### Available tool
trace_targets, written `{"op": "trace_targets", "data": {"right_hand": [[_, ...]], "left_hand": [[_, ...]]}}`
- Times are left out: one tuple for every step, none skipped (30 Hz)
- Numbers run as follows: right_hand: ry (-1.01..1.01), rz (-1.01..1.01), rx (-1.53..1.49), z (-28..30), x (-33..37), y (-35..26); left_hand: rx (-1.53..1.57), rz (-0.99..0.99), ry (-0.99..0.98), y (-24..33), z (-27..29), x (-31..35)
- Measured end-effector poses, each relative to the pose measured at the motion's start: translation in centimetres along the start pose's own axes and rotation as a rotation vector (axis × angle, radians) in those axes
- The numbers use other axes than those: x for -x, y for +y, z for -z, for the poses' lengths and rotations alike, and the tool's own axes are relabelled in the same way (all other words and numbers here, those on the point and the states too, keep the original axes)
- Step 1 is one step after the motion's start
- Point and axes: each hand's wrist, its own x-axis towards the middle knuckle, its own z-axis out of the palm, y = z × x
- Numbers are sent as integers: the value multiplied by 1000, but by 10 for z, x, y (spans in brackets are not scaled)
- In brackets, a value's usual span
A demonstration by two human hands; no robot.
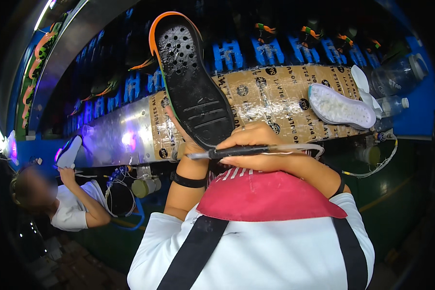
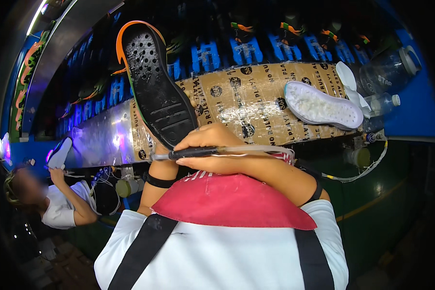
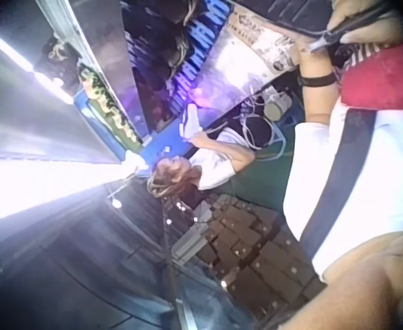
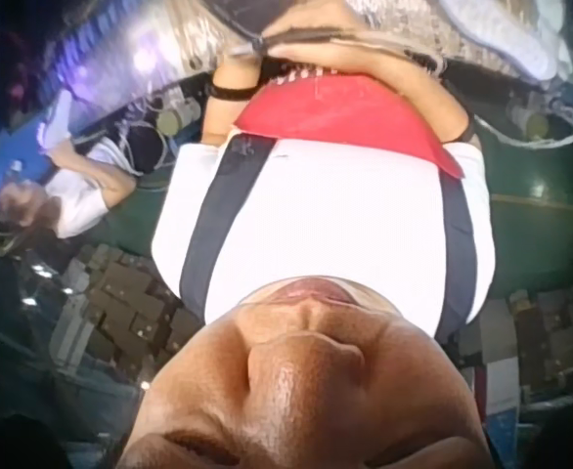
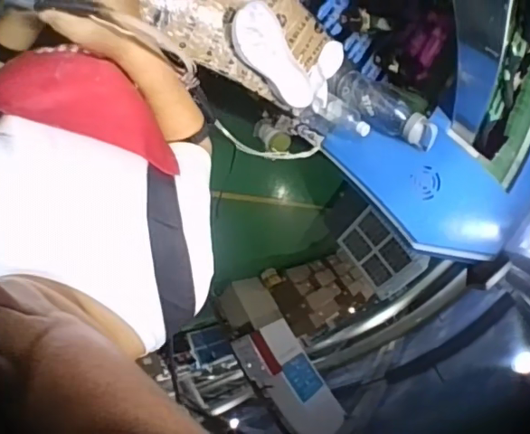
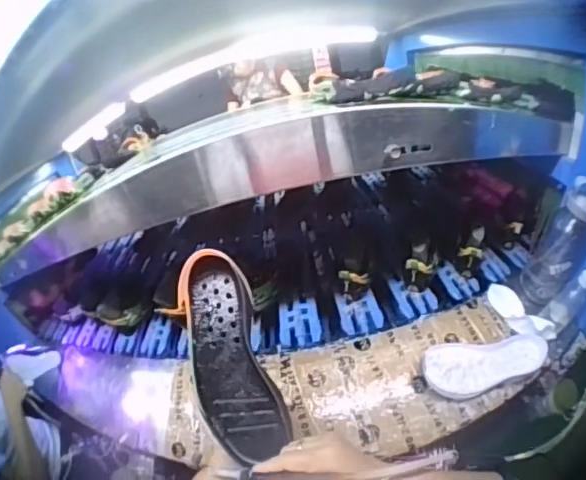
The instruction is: Applying adhesive to the outsoles of shoes using a brush on a manufacturing line.
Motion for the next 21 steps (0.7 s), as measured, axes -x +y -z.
{"op": "trace_targets", "data": {"right_hand": [[106, 21, 51, -1, -1, -4], [212, 41, 101, -2, -1, -7], [328, 75, 229, -3, -2, -2], [376, 44, 302, -2, -1, 0], [348, 67, 322, -2, -1, 1], [319, 89, 344, -3, 0, 2], [243, 80, 280, -5, 1, 3], [168, 70, 215, -8, 2, 4], [121, 28, 172, -8, 4, 3], [115, 28, 170, -5, 5, 2], [45, -21, 106, -1, 6, 0], [-27, -69, 43, 3, 6, -2], [-73, -73, 23, 8, 5, -6], [-82, -71, 21, 6, 5, -5], [47, -67, 61, 5, 6, -4], [175, -61, 101, 4, 6, -2], [180, -76, 184, 3, 6, 3], [177, -77, 183, 0, 8, 5], [107, -103, 124, -3, 11, 7], [38, -130, 66, -4, 12, 7], [-18, -90, 114, -2, 12, 7]], "left_hand": [[21, -27, 4, 3, 5, -2], [41, -55, 8, 5, 8, -3], [3, -47, 46, 6, 4, -1], [4, -48, 49, 6, 0, -1], [9, -82, 42, 7, -6, -2], [16, -116, 34, 6, -13, -2], [-1, -99, 118, 6, -24, 0], [2, -98, 121, 6, -22, 0], [-44, -120, 132, 9, -19, 0], [-89, -142, 143, 13, -16, -1], [-134, -164, 154, 17, -14, -2], [-133, -170, 159, 21, -12, -2], [-92, -143, 44, 25, -10, -4], [-51, -116, -70, 28, -9, -3], [-48, -117, -70, 28, -8, -5], [-60, -122, -56, 28, -9, -5], [-72, -127, -42, 28, -10, -6], [-71, -130, -40, 30, -10, -6], [-74, -111, -42, 33, -10, -7], [-77, -92, -45, 35, -12, -7], [-70, -60, -40, 36, -15, -5]]}}
